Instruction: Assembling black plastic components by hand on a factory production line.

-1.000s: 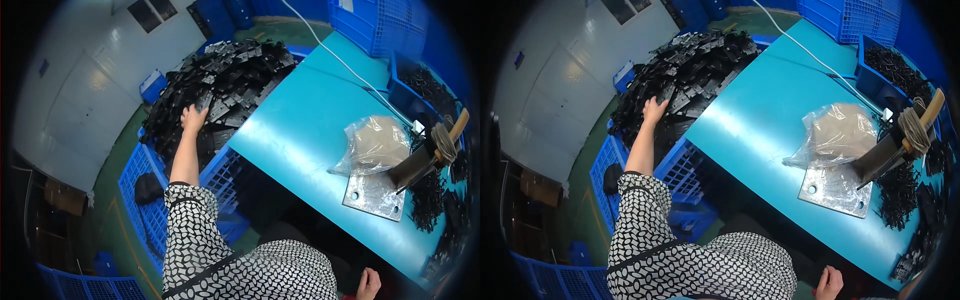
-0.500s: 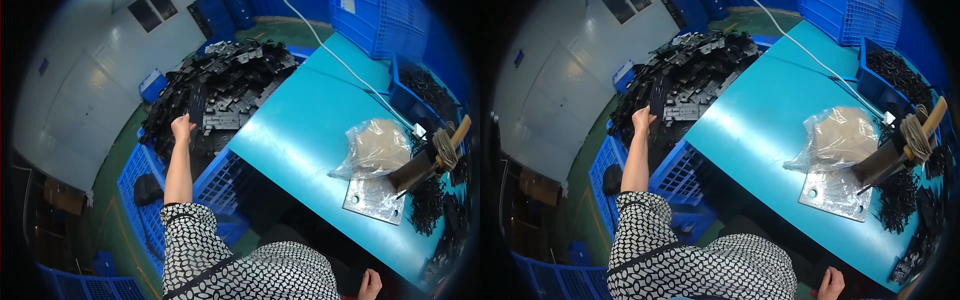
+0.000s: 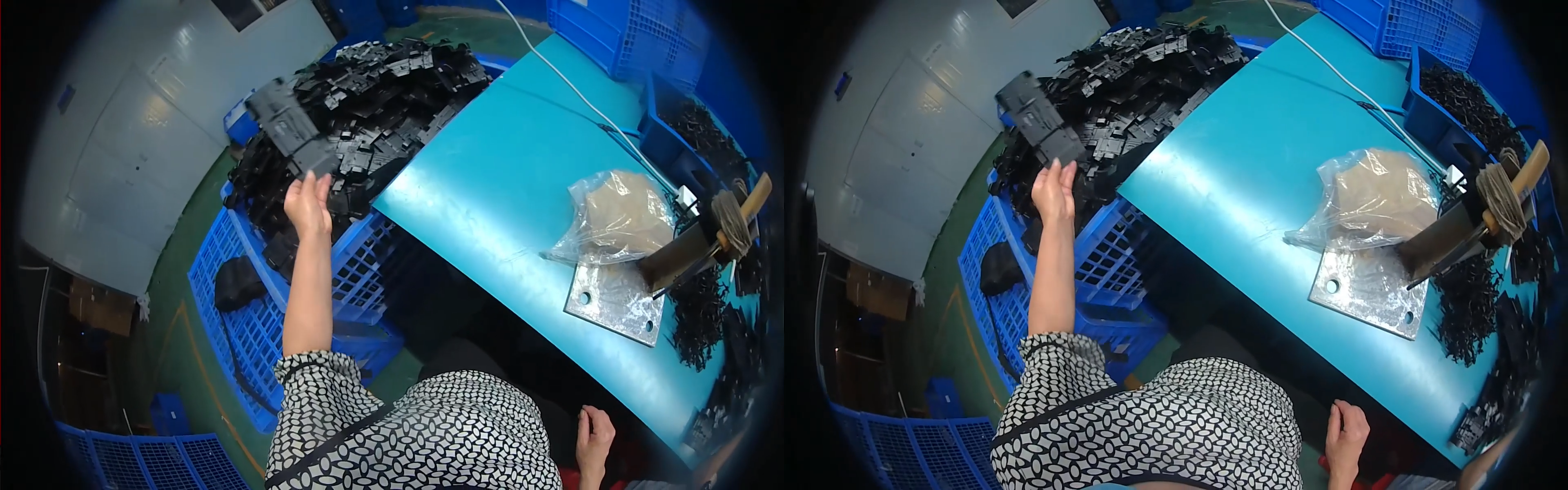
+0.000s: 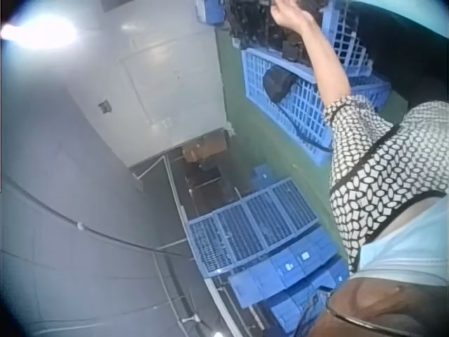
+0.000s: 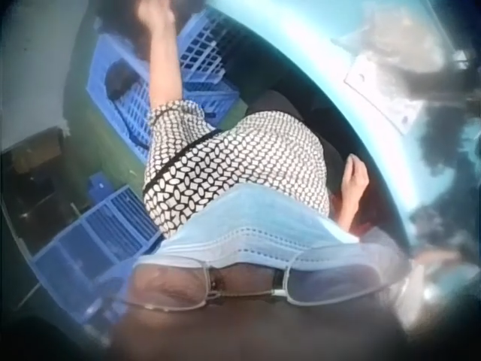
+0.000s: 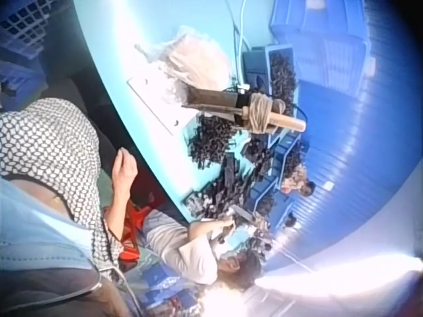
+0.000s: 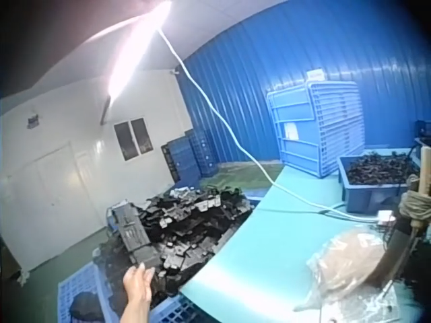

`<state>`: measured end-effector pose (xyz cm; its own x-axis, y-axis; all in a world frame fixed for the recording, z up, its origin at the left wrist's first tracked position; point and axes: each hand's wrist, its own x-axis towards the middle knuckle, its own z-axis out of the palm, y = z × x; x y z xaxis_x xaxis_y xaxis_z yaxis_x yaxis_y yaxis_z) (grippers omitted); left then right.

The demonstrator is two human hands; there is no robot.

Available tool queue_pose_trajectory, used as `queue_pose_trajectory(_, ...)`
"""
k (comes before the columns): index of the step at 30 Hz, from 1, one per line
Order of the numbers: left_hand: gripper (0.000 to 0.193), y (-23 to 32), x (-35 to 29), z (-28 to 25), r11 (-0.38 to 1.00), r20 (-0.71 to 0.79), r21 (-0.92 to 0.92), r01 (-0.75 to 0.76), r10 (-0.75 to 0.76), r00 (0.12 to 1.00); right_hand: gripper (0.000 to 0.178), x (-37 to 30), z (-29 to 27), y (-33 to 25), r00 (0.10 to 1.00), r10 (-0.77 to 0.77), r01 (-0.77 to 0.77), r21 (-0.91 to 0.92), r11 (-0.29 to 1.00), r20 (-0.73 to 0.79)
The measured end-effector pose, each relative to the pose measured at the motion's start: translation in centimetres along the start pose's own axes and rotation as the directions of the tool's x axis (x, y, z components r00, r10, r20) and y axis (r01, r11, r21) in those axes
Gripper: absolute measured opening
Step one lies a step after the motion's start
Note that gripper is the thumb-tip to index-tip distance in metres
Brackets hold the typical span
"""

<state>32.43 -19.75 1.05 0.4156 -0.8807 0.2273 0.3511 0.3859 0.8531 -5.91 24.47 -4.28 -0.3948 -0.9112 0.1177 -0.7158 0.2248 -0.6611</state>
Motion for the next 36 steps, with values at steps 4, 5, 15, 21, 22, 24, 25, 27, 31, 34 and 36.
queue_pose_trajectory(4, 0.008, -1.0, 0.0, 0.2, 0.998, -0.009, -0.056, 0.012, -0.012, 1.000, 0.006, -1.3, -0.6, -0.7, 0.998, 0.037, -0.037, 0.003, 0.999, -0.046)
queue_pose_trajectory(5, 0.010, -1.4, -0.9, 0.9, 0.992, 0.015, -0.102, 0.068, -0.067, 0.998, 0.010, -1.7, -1.4, -1.8, 0.997, 0.077, -0.077, -0.034, 0.996, 0.006)
queue_pose_trajectory(15, 0.018, 4.7, -10.4, 5.0, 0.921, 0.546, 0.263, 0.287, -0.388, 0.742, 0.006, -0.7, 1.2, -2.7, 0.999, 0.020, -0.016, 0.111, 0.994, -0.033)
queue_pose_trajectory(21, 0.021, 2.6, -18.2, 5.7, 0.604, 0.576, 0.711, 0.360, -0.794, 0.194, 0.030, 3.7, 2.2, -4.5, 0.954, 0.232, -0.283, 0.829, 0.482, 0.190)
queue_pose_trajectory(22, 0.021, 2.5, -19.3, 5.7, 0.563, 0.566, 0.737, 0.374, -0.816, 0.116, 0.030, 4.6, 2.3, -4.8, 0.950, 0.223, -0.295, 0.857, 0.422, 0.218)
queue_pose_trajectory(24, 0.021, 2.0, -21.8, 5.8, 0.492, 0.552, 0.759, 0.427, -0.833, -0.022, 0.028, 5.4, 2.5, -5.4, 0.942, 0.232, -0.305, 0.906, 0.294, 0.242)
queue_pose_trajectory(25, 0.021, 1.6, -23.0, 5.9, 0.464, 0.550, 0.769, 0.439, -0.830, -0.087, 0.026, 5.2, 2.2, -5.1, 0.933, 0.225, -0.341, 0.888, 0.308, 0.281)
queue_pose_trajectory(27, 0.021, 1.3, -25.0, 6.2, 0.432, 0.553, 0.780, 0.452, -0.815, -0.175, 0.019, 4.7, 2.2, -5.2, 0.926, 0.259, -0.336, 0.911, 0.238, 0.274)
queue_pose_trajectory(31, 0.016, 1.0, -24.8, 7.6, 0.598, 0.553, 0.800, -0.048, -0.766, -0.329, 0.020, 3.9, 1.2, -5.1, 0.913, 0.345, -0.289, 0.941, 0.175, 0.217)
queue_pose_trajectory(34, 0.033, 1.9, -25.1, 10.0, 0.647, 0.709, 0.683, 0.338, -0.698, -0.097, 0.021, 3.8, 0.7, -5.0, 0.912, 0.306, -0.349, 0.910, 0.225, 0.274)
queue_pose_trajectory(36, 0.045, 1.7, -27.1, 12.1, 0.669, 0.763, 0.630, 0.394, -0.628, -0.153, 0.022, 4.0, 0.9, -5.4, 0.931, 0.204, -0.358, 0.874, 0.329, 0.304)
